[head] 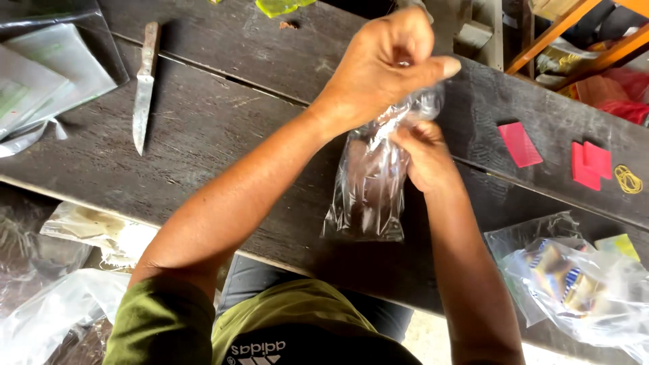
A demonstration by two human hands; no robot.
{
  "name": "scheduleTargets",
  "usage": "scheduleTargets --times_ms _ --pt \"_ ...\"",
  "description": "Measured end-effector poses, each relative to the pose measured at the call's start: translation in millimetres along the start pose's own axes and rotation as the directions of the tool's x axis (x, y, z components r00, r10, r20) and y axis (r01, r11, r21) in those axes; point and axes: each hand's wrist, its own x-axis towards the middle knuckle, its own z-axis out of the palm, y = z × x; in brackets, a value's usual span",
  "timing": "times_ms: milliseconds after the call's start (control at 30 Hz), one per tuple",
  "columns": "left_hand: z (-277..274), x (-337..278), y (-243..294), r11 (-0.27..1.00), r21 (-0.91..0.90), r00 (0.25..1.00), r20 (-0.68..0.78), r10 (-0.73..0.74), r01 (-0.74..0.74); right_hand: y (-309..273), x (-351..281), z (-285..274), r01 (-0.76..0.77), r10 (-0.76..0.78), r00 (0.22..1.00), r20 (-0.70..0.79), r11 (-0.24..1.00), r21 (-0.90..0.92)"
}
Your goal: The person puts bundles of dried leaves into plastic bags by hand and ties the bags closed.
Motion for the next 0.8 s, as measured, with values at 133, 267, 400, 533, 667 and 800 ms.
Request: scheduleTargets --times_ms 133,267,400,533,667,800 --pt "-21.5 -31.0 -15.7 0.984 -0.107 0.983 -0.101 -0.152 0.141 -31.3 0.9 15.0 0.174 -0.178 0.980 -0.086 0.983 -0.053" --pt "-17.0 -57.2 -18.2 0.807 -0.362 0.884 0.226 -0.409 0.466 -28.7 1.7 24.5 0.212 -0.183 0.952 -0.247 0.972 0.097" --pt "1.3 -42.4 -3.0 0.516 -0.033 0.516 -0.015 -0.857 0.856 -31.8 -6.7 31.2 0.363 -0.407 0.907 -0.106 0.884 -0.295" --pt "2.0 -64.1 -47.6 0.741 -0.247 0.778 0.120 -0.616 0.624 -66.9 -19.9 31.0 0.442 -0.522 0.842 0.137 0.521 -0.730" --pt "7.4 -71.5 -45.2 0.699 -0.193 0.724 0.234 -0.649 0.689 -87.5 -19.4 41.8 0.239 -0.082 0.969 0.233 0.547 -0.802" --pt "10.7 -72.3 -29.2 0.585 -0.122 0.597 0.218 -0.772 0.802 -101.9 -8.7 44.0 0.238 0.023 0.961 0.277 0.442 -0.865"
